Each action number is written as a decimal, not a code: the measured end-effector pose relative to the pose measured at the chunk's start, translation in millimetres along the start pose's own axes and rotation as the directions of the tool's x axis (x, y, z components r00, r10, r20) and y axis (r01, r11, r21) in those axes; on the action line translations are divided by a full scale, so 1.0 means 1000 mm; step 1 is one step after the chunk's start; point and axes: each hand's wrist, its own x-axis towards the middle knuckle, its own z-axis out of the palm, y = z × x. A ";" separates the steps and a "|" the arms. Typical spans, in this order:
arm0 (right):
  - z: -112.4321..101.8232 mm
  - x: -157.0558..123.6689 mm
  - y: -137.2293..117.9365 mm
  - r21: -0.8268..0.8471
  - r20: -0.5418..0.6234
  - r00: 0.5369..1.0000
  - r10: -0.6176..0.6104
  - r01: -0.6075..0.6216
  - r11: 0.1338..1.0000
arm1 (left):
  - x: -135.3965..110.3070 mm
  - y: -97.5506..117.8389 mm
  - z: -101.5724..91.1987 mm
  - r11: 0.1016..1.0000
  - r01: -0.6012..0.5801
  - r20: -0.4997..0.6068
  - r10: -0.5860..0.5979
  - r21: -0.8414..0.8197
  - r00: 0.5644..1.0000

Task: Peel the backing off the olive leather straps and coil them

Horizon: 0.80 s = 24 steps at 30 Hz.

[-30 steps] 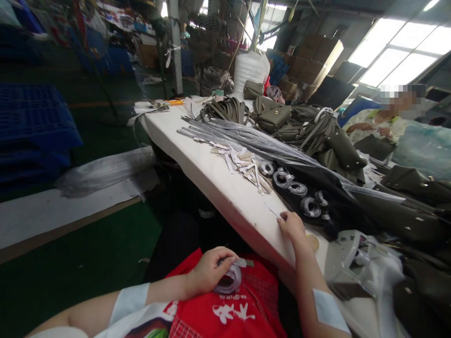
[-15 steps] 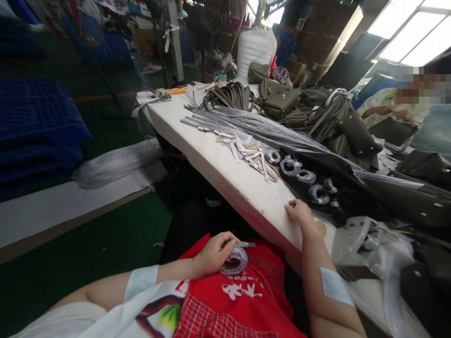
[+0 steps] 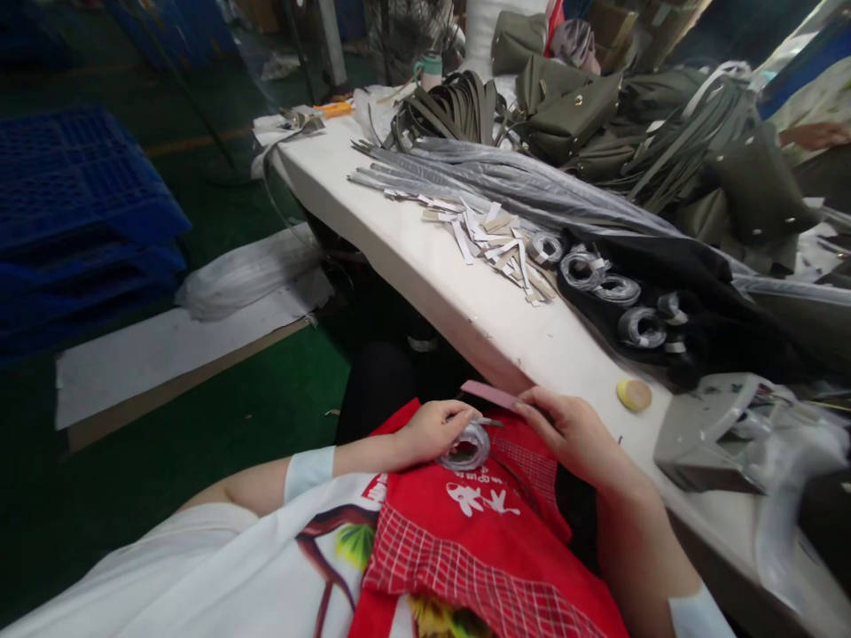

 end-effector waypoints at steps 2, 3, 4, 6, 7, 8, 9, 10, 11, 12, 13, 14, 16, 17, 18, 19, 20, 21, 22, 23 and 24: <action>-0.002 -0.014 -0.016 -0.070 0.150 0.988 -0.028 0.039 0.997 | 0.002 -0.001 -0.002 0.998 0.039 0.028 -0.038 -0.042 0.999; -0.003 -0.018 -0.020 -0.127 0.203 0.979 -0.033 0.060 0.990 | 0.003 -0.001 -0.003 0.996 0.053 0.031 -0.051 -0.065 0.998; -0.002 -0.022 -0.023 -0.189 0.236 0.971 -0.035 0.081 0.979 | 0.004 -0.002 -0.004 0.994 0.067 0.032 -0.065 -0.087 0.997; 0.000 -0.026 -0.024 -0.305 0.254 0.967 -0.031 0.111 0.946 | 0.005 -0.003 -0.005 0.987 0.099 0.027 -0.096 -0.123 0.995; 0.002 -0.027 -0.024 -0.356 0.242 0.970 -0.025 0.113 0.928 | 0.006 -0.004 -0.005 0.984 0.114 0.025 -0.112 -0.136 0.993; 0.005 -0.027 -0.024 -0.401 0.220 0.975 -0.017 0.106 0.910 | 0.006 -0.004 -0.005 0.981 0.130 0.025 -0.128 -0.147 0.991; 0.007 -0.026 -0.025 -0.439 0.197 0.980 -0.011 0.098 0.893 | 0.006 -0.005 -0.004 0.977 0.144 0.027 -0.141 -0.155 0.990; 0.010 -0.025 -0.027 -0.467 0.179 0.984 -0.012 0.096 0.879 | 0.006 -0.004 -0.004 0.976 0.149 0.027 -0.146 -0.157 0.989; 0.013 -0.023 -0.030 -0.487 0.172 0.985 -0.019 0.102 0.868 | 0.006 -0.004 -0.003 0.977 0.148 0.025 -0.146 -0.155 0.989; 0.017 -0.021 -0.033 -0.498 0.177 0.984 -0.028 0.114 0.860 | 0.005 -0.003 -0.003 0.977 0.147 0.022 -0.145 -0.152 0.989; 0.021 -0.018 -0.037 -0.500 0.187 0.982 -0.038 0.129 0.856 | 0.005 -0.002 -0.002 0.978 0.149 0.023 -0.147 -0.146 0.989; 0.025 -0.014 -0.040 -0.495 0.199 0.979 -0.048 0.143 0.857 | 0.005 -0.001 -0.002 0.978 0.156 0.029 -0.154 -0.139 0.988; 0.035 -0.006 -0.043 -0.471 0.201 0.978 -0.052 0.143 0.870 | 0.005 0.001 -0.002 0.979 0.161 0.042 -0.157 -0.121 0.987; 0.039 -0.002 -0.043 -0.458 0.187 0.981 -0.044 0.127 0.880 | 0.005 0.002 -0.003 0.985 0.144 0.041 -0.141 -0.099 0.989; 0.042 0.002 -0.042 -0.449 0.171 0.985 -0.031 0.106 0.887 | 0.006 0.002 -0.004 0.992 0.111 0.034 -0.109 -0.066 0.993; 0.044 0.005 -0.039 -0.443 0.161 0.987 -0.014 0.085 0.892 | 0.007 0.002 -0.005 0.997 0.069 0.024 -0.068 -0.023 0.997; 0.044 0.007 -0.036 -0.436 0.158 0.987 0.004 0.067 0.897 | 0.008 0.002 -0.007 0.999 0.026 0.014 -0.027 0.027 1.000; 0.043 0.007 -0.032 -0.424 0.158 0.987 0.015 0.053 0.904 | 0.010 0.002 -0.009 0.997 -0.008 0.009 0.008 0.075 1.000; 0.041 0.007 -0.028 -0.397 0.159 0.987 0.018 0.047 0.917 | 0.012 0.002 -0.011 0.993 -0.028 0.011 0.027 0.113 1.000; 0.037 0.006 -0.024 -0.352 0.159 0.987 0.012 0.046 0.935 | 0.014 0.002 -0.013 0.990 -0.037 0.021 0.034 0.137 0.999; 0.034 0.005 -0.020 -0.288 0.154 0.988 -0.002 0.047 0.956 | 0.015 0.003 -0.014 0.987 -0.043 0.034 0.039 0.153 0.999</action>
